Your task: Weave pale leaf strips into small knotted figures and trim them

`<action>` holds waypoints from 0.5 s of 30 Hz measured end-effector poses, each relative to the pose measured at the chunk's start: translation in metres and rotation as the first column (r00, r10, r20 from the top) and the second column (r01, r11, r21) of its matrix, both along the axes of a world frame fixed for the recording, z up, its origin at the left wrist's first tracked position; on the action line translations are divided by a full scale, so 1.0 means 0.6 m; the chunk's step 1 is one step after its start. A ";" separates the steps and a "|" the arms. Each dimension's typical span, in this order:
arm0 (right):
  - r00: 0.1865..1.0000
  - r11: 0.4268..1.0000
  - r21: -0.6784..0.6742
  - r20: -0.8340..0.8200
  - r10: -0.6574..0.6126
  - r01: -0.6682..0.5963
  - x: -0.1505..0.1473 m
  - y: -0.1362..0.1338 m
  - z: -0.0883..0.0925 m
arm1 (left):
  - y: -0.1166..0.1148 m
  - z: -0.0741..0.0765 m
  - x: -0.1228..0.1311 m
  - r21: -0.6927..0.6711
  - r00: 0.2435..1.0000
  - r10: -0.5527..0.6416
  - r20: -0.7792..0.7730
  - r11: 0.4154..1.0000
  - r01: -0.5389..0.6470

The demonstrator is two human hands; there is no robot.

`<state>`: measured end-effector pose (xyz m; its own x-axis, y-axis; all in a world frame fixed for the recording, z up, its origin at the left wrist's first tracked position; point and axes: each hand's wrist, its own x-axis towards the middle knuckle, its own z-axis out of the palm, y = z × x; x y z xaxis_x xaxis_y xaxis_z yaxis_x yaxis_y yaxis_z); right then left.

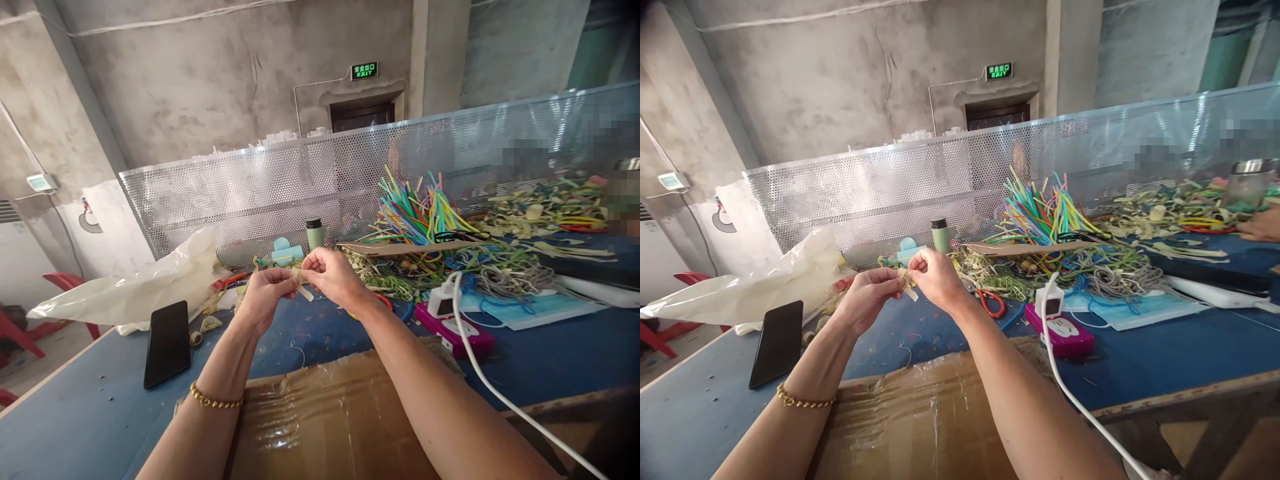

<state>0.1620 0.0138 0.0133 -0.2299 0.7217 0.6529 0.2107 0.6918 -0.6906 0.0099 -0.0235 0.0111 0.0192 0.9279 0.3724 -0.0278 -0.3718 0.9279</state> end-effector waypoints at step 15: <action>0.995 0.998 -0.058 0.089 0.032 -0.027 0.001 0.000 -0.004 | 0.000 -0.005 -0.002 0.030 0.975 0.025 -0.221 0.999 -0.019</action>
<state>0.1623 0.0138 0.0109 -0.3076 0.7488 0.5871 0.2541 0.6592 -0.7077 0.0088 -0.0235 0.0084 0.0841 0.9185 0.3864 0.1857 -0.3954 0.8995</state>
